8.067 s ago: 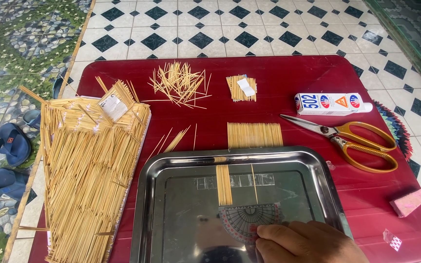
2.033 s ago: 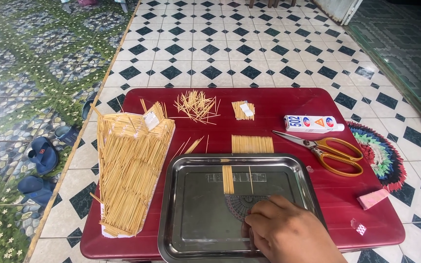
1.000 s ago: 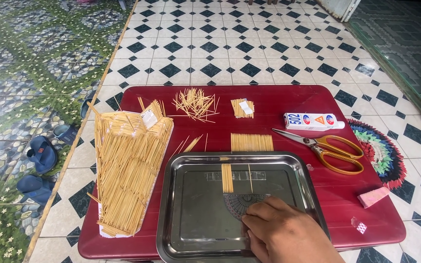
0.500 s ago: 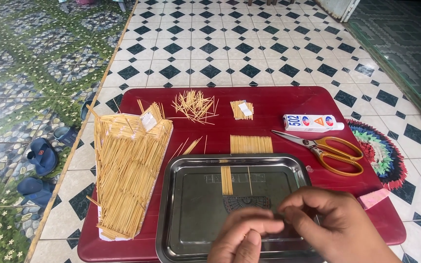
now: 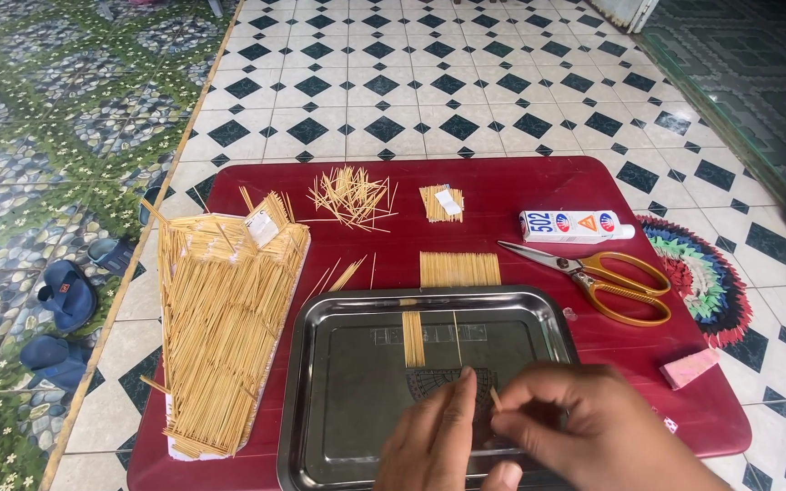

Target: The person arranges thin wooden sticks on a metal tray using a protractor as a guide. They place sticks in parallel lines and then add perpendicular sticks to form a grid-like pattern. The person handles the sticks one at a time, carefully positioning them on the tray.

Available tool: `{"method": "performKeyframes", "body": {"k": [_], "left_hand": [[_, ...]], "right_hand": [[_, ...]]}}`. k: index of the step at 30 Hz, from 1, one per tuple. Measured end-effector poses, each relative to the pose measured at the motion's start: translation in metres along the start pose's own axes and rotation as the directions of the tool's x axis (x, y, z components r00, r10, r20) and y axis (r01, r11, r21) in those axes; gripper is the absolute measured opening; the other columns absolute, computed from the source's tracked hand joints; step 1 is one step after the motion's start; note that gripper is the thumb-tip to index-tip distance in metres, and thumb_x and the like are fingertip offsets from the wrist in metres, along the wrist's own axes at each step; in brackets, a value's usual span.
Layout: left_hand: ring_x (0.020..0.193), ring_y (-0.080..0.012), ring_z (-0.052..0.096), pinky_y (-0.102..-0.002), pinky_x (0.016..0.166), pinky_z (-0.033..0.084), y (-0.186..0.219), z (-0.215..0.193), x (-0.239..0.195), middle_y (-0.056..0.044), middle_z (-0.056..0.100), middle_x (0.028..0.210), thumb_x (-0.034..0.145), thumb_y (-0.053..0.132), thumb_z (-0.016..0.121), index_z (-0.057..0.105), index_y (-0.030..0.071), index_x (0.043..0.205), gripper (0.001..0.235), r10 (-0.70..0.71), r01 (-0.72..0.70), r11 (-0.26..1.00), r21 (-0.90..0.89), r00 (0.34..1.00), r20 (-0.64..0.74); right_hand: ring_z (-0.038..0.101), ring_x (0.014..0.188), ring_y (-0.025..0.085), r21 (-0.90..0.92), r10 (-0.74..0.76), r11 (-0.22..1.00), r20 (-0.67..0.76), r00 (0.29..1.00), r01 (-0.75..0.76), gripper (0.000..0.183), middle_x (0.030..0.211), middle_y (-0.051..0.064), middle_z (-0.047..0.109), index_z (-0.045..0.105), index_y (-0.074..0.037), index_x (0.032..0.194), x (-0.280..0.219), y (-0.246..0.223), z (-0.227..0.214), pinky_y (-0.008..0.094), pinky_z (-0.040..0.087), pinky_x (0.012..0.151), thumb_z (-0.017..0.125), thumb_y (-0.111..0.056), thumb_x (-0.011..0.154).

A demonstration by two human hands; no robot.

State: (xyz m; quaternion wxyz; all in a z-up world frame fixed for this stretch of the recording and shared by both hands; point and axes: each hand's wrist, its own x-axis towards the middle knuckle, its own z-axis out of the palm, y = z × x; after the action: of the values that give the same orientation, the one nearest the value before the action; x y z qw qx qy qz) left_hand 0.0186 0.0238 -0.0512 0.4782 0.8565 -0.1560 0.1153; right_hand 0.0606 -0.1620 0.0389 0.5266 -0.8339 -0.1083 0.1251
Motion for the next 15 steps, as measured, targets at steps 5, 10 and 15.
{"method": "performKeyframes", "body": {"k": [5, 10, 15], "left_hand": [[0.11, -0.0318, 0.065, -0.054, 0.073, 0.055, -0.026, 0.018, -0.009, -0.005, 0.07, 0.124, 0.108, 0.071, 0.015, 0.077, 0.019, 0.119, 0.081, 0.307, -0.232, 0.813, 0.535, 0.95, -0.056], [0.113, -0.0361, 0.068, -0.051, 0.081, 0.059, -0.018, 0.013, -0.004, -0.011, 0.073, 0.124, 0.096, 0.037, 0.071, 0.075, 0.024, 0.116, 0.024, 0.335, -0.256, 0.778, 0.573, 0.941, -0.035], [0.109, -0.0369, 0.069, -0.049, 0.082, 0.061, -0.016, 0.01, 0.008, -0.011, 0.074, 0.12, 0.098, 0.029, 0.069, 0.076, 0.023, 0.106, 0.012, 0.426, -0.296, 0.748, 0.594, 0.901, -0.088]], "right_hand": [[0.083, 0.06, 0.004, -0.322, 0.31, 0.861, -0.284, 0.907, -0.394, 0.012, 0.066, -0.009, 0.093, 0.095, -0.024, 0.085, 0.008, 0.01, -0.009, 0.021, 0.066, 0.065, 0.085, -0.03, 0.083], [0.083, 0.061, 0.007, -0.485, 0.109, 0.853, -0.192, 0.975, -0.19, 0.011, 0.075, -0.014, 0.09, 0.088, -0.03, 0.091, 0.011, 0.027, -0.002, 0.025, 0.064, 0.061, 0.081, -0.035, 0.084], [0.085, 0.064, 0.007, -0.479, 0.071, 0.863, -0.204, 0.976, -0.163, 0.011, 0.079, -0.014, 0.091, 0.088, -0.029, 0.091, 0.013, 0.027, 0.001, 0.024, 0.067, 0.062, 0.081, -0.033, 0.084]]}}
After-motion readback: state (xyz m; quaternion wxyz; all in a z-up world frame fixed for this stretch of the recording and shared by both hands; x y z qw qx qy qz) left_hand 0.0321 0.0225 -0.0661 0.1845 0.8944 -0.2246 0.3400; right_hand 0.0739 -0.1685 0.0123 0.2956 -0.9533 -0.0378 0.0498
